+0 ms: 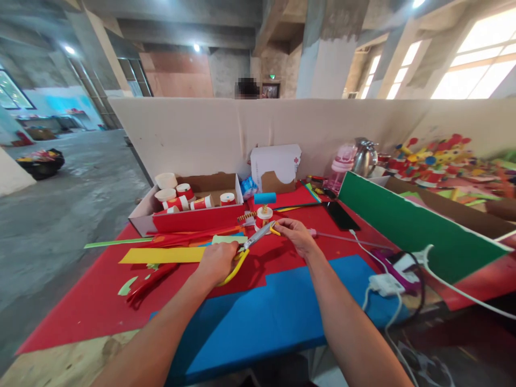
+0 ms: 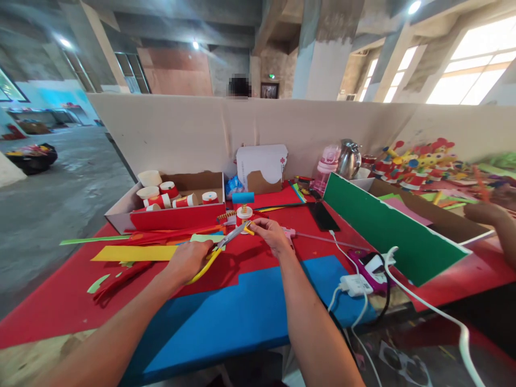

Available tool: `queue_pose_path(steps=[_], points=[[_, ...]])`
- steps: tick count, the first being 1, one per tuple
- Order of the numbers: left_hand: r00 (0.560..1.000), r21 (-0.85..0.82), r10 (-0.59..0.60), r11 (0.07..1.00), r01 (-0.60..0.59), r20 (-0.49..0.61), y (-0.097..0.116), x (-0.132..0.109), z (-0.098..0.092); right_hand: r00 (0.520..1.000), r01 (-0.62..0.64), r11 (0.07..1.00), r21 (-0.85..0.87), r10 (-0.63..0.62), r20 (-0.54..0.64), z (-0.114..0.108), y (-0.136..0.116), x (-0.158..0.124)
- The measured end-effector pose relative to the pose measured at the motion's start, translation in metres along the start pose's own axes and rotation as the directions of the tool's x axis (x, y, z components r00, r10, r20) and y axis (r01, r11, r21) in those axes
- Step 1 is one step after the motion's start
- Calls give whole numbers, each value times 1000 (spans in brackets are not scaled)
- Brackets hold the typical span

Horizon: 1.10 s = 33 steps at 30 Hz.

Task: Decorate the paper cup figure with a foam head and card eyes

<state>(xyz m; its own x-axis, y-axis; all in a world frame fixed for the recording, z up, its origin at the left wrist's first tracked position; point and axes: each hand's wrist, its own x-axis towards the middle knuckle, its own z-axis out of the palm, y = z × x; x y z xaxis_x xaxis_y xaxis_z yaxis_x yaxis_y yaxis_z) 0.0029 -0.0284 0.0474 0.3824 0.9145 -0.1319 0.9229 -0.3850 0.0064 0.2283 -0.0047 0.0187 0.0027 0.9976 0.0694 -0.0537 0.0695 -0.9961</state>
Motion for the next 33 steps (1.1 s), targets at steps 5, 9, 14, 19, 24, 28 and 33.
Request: queue_pose_path(steps=[5, 9, 14, 19, 24, 28, 33], points=[[999, -10, 6, 1000, -7, -39, -3, 0, 1, 1000, -23, 996, 87, 24, -14, -1, -2, 1], [986, -154, -50, 988, 25, -159, -7, 6, 8, 995, -38, 988, 151, 52, -89, 1, -4, 1], [941, -714, -135, 687, -136, -309, -4, 19, 23, 996, -85, 960, 268, 93, -17, 19, -3, -4], [954, -937, -144, 274, -217, -263, 6, 19, 29, 990, -119, 977, 179, 103, 95, 40, 4, -10], [956, -967, -149, 63, -246, -253, 7, 22, 34, 980, -48, 997, 54, 36, 194, 47, 8, -11], [961, -970, -132, -2, -244, -242, 3, 28, 40, 975, -27, 1000, -1, 27, 220, 49, 9, -12], [955, -963, -168, -71, -259, -245, 3, 31, 43, 978, -88, 992, 89, 69, 197, 52, 11, -9]])
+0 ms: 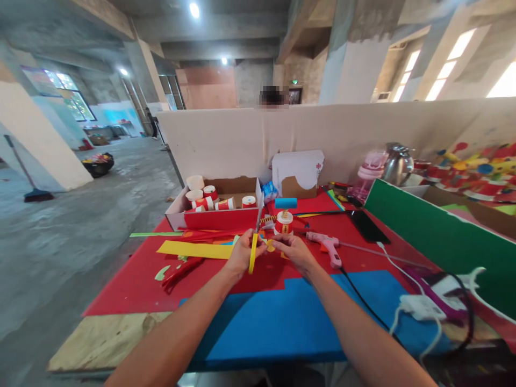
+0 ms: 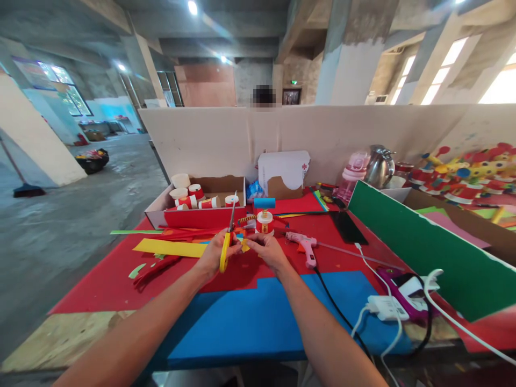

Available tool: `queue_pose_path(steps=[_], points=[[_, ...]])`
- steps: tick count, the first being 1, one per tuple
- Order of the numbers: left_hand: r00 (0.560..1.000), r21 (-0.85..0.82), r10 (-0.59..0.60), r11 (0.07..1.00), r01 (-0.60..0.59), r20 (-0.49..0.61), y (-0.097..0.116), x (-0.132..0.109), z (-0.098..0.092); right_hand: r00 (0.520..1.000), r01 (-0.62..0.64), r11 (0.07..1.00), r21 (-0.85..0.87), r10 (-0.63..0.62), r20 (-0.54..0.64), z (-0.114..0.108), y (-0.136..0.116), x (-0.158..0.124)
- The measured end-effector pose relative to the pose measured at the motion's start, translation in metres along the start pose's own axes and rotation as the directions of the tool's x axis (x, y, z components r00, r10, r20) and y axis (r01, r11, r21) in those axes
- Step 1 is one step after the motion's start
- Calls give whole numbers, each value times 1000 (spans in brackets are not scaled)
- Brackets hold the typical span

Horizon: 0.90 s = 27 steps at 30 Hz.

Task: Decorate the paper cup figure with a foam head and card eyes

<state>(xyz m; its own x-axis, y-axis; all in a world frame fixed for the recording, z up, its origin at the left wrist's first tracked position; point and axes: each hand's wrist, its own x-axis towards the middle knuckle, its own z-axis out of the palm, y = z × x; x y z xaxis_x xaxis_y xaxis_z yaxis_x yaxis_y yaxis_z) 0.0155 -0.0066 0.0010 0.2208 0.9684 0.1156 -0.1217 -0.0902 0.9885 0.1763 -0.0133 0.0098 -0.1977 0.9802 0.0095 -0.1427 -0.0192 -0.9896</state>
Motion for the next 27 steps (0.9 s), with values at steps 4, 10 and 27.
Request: queue_pose_path(steps=[4, 10, 27], points=[[999, -75, -16, 997, 13, -50, 4, -2, 5, 994, -74, 973, 216, 90, -62, -1, 2, 3], [988, -113, -2, 993, -15, -152, 7, -5, 14, 991, -130, 936, 326, 127, 30, 8, 1, 0], [998, 919, 37, 389, -68, 58, 36, -10, -8, 931, 219, 945, 244, -127, -343, -30, -24, 1]])
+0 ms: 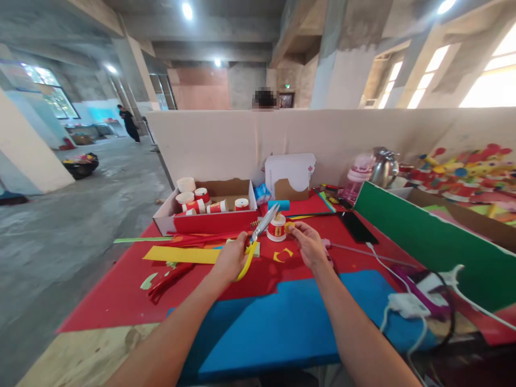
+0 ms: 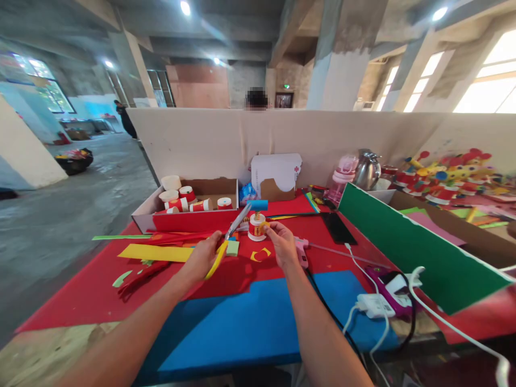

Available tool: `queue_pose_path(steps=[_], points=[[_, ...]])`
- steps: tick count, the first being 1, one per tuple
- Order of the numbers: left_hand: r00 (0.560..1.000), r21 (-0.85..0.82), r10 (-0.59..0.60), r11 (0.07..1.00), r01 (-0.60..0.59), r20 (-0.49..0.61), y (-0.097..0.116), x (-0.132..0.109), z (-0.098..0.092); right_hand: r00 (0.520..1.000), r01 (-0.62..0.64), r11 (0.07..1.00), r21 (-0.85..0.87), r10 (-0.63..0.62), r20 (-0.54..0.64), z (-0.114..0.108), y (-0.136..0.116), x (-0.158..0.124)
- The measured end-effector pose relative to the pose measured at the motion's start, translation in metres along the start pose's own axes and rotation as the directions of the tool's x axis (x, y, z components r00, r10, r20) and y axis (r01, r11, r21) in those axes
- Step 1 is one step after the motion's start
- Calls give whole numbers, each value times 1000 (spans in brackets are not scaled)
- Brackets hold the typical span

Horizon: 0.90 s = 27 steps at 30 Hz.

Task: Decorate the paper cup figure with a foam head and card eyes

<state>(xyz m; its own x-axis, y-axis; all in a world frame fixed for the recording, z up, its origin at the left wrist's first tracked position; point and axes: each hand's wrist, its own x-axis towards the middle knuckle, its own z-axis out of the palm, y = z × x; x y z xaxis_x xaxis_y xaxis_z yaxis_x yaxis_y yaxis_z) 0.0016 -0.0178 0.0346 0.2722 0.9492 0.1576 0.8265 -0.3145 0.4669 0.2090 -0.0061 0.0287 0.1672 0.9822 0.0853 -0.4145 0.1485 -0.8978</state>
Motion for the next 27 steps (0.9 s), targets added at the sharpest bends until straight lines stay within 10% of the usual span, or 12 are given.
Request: queue_pose_path(steps=[6, 27], points=[[978, 410, -6, 908, -81, 206, 8, -7, -11, 1000, 19, 999, -39, -19, 5, -2, -2, 0], [960, 426, 109, 879, -214, 257, 19, -12, -11, 993, -58, 998, 3, 57, 105, 7, -3, -8]])
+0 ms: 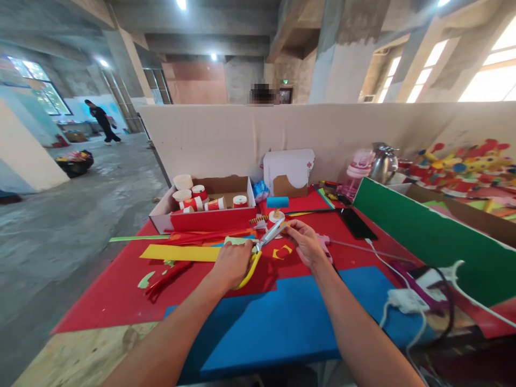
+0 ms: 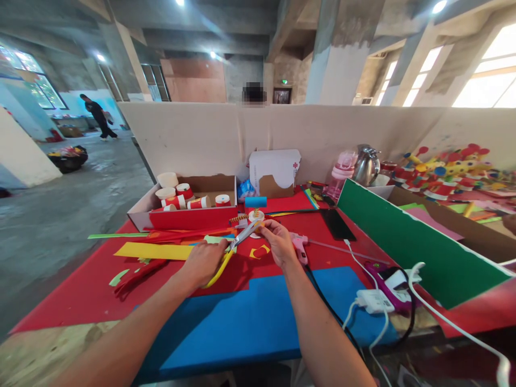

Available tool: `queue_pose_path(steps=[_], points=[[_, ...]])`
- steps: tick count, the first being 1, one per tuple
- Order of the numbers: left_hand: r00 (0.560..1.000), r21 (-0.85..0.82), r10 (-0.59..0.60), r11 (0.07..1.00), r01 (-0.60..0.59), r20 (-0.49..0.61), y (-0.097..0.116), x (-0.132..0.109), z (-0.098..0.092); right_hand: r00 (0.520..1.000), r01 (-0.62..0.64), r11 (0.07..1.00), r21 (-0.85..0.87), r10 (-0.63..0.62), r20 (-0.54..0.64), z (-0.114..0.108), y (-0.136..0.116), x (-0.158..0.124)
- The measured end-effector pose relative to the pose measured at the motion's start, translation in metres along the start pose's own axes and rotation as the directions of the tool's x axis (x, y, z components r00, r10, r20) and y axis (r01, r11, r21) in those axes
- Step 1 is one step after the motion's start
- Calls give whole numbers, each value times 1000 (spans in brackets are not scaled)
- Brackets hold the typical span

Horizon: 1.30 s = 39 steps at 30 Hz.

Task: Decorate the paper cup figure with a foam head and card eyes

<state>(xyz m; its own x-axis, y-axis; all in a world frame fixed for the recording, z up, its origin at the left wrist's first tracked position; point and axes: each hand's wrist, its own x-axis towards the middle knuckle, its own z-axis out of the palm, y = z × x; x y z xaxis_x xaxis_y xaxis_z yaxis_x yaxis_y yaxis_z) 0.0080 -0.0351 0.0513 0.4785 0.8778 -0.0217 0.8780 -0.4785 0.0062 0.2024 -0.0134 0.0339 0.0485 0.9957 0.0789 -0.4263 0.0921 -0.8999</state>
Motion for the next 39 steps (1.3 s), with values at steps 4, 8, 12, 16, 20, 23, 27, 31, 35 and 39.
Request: queue_pose_path(steps=[4, 8, 12, 16, 20, 23, 27, 31, 35, 39], points=[[1000, 24, -7, 1000, 7, 7, 0, 0, 0, 1000, 0, 1000, -13, 0, 4, 0, -1, -1], [1000, 16, -4, 1000, 4, 6, -1, 1, 1, 1000, -2, 1000, -13, 3, 5, 0, -1, -1], [1000, -7, -6, 1000, 6, 3, -2, 2, 3, 1000, 3, 1000, -20, -3, 12, 0, -1, -1], [1000, 6, -12, 1000, 12, 8, -3, 2, 5, 1000, -4, 1000, -18, 4, 19, 0, -1, -1], [1000, 13, -12, 1000, 12, 10, -3, 3, 5, 1000, -16, 1000, -10, 17, 14, 0, -1, -1], [1000, 10, -20, 1000, 20, -3, -3, 2, 5, 1000, -20, 1000, -9, 20, 11, 0, 0, -1], [999, -12, -32, 999, 32, 6, -3, 2, 5, 999, -18, 1000, -12, 18, 30, 0, 1, -1], [999, -22, -32, 999, 32, 9, -3, 2, 4, 999, -17, 1000, -2, 17, 38, -1, 2, -1], [999, -22, -37, 999, 37, 20, -3, 2, 3, 999, -19, 1000, 9, 18, 46, -1, 2, 0], [1000, -11, -26, 1000, 26, 8, -3, 1, 3, 998, -16, 1000, 3, 16, 53, -1, 3, 0]])
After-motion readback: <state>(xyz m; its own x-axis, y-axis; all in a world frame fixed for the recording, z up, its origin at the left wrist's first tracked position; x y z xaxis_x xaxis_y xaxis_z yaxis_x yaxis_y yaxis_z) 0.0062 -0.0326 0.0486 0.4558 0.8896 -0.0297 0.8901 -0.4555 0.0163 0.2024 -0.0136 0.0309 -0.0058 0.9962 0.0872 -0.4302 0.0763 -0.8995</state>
